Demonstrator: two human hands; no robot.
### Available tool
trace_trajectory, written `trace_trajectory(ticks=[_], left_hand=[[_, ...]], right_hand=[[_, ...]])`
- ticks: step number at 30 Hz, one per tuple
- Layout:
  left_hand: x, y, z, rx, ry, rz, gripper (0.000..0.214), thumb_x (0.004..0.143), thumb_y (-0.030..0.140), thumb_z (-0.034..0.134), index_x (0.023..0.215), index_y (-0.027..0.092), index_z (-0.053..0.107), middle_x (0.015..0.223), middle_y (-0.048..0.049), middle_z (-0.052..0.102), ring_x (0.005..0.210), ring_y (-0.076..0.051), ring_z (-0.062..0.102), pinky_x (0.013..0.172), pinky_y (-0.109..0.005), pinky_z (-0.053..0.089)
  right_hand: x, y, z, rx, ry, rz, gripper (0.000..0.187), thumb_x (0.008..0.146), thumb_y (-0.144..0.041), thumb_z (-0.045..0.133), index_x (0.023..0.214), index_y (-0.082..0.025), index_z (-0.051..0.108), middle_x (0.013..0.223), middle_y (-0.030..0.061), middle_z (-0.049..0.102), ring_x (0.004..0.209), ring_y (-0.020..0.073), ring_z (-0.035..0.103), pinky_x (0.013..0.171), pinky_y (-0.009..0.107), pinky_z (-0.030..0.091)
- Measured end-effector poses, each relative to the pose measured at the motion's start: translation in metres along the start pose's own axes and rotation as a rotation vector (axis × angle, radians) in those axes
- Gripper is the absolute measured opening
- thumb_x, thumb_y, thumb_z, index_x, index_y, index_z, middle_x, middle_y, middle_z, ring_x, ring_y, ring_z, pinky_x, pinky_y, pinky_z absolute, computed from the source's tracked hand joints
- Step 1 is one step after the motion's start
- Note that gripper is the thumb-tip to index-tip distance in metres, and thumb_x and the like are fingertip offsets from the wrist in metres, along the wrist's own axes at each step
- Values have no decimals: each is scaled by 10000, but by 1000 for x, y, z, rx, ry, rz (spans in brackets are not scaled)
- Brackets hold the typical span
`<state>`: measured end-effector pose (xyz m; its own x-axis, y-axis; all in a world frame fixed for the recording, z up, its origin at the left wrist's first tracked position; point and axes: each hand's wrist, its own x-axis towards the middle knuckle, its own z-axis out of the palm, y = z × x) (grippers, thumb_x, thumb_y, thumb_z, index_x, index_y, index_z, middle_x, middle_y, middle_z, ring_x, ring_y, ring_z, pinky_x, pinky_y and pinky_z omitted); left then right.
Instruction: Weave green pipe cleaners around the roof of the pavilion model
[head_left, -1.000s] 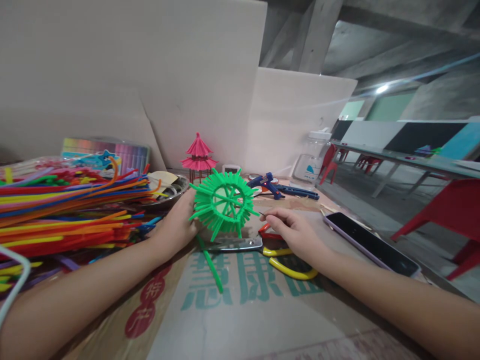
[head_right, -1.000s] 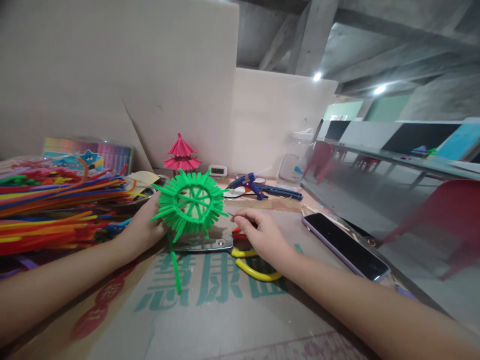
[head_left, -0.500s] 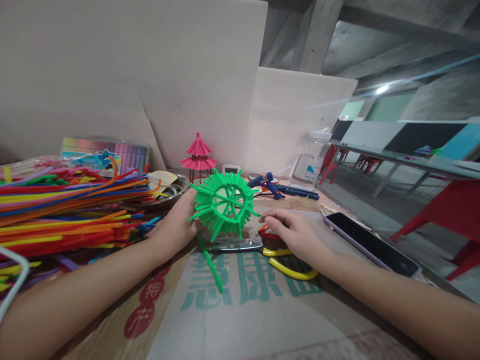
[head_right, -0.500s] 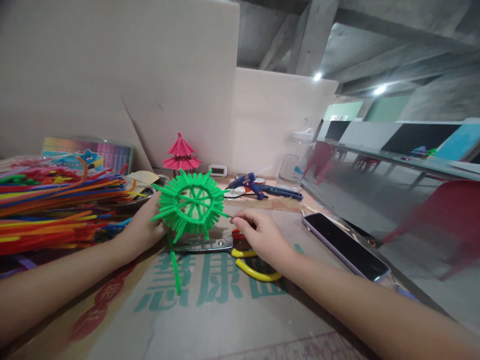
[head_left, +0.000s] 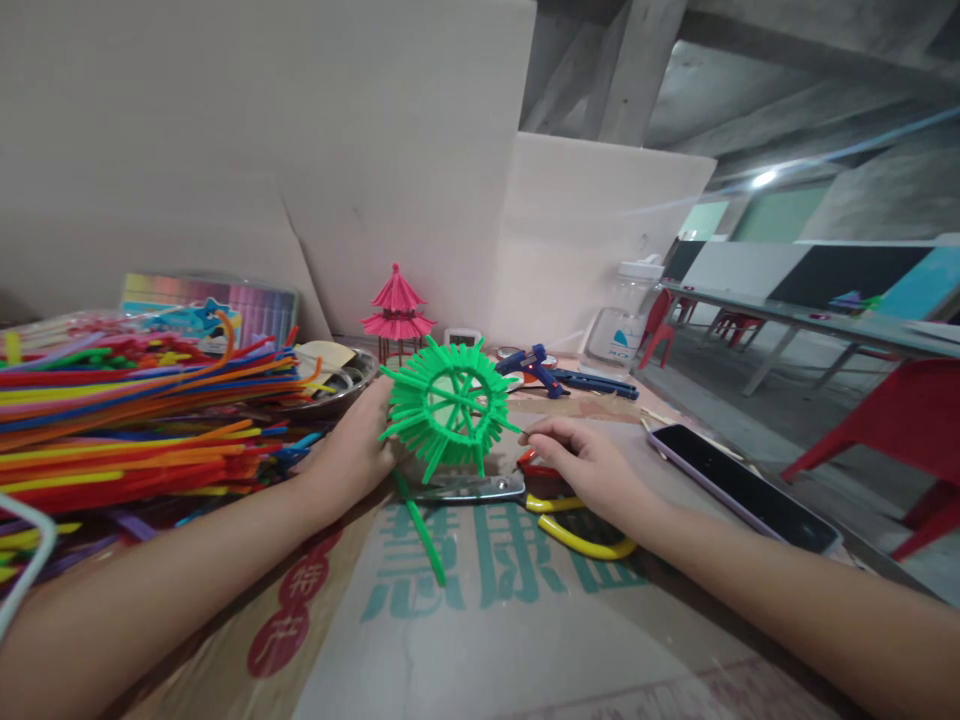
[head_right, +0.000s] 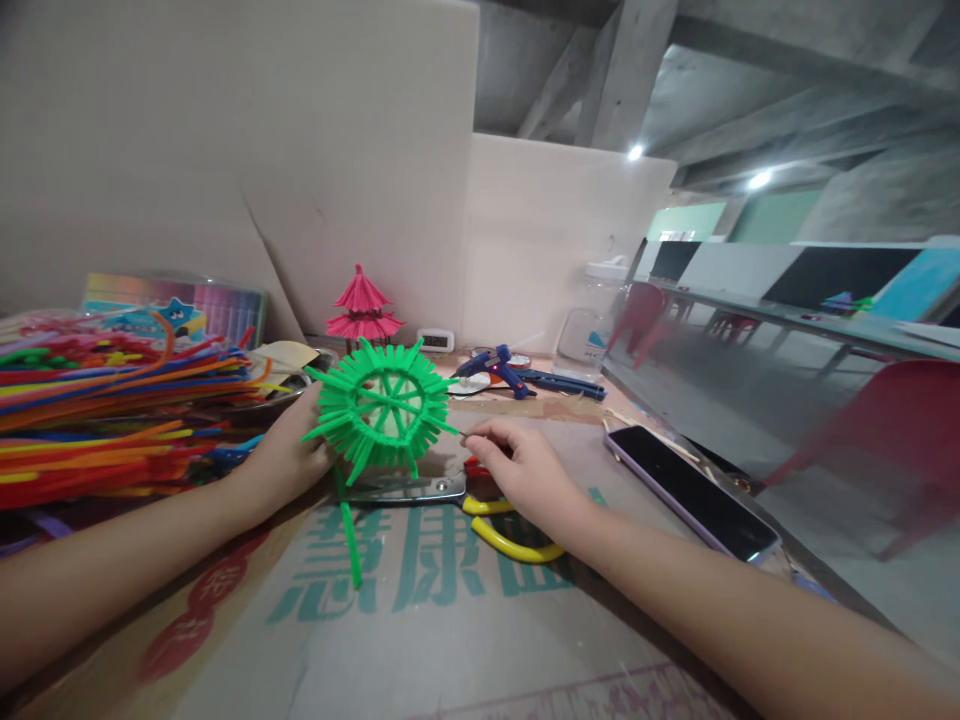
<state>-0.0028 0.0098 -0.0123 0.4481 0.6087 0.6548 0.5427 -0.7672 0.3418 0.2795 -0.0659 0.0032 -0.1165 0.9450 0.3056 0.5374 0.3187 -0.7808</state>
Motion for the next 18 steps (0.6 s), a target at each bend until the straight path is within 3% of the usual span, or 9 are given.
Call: trace_trajectory(ticks=[18], left_hand=[[0,1,-1,9,-16,20,425,846,159,529,1269,185,561,1352,-114,579,1305,-298,515,1157,-500,413]], right_hand=[[0,-5,-2,-9,16,3,290,898,-386,499,861,-177,697,777,48,692,752,212,649,673,300,502]])
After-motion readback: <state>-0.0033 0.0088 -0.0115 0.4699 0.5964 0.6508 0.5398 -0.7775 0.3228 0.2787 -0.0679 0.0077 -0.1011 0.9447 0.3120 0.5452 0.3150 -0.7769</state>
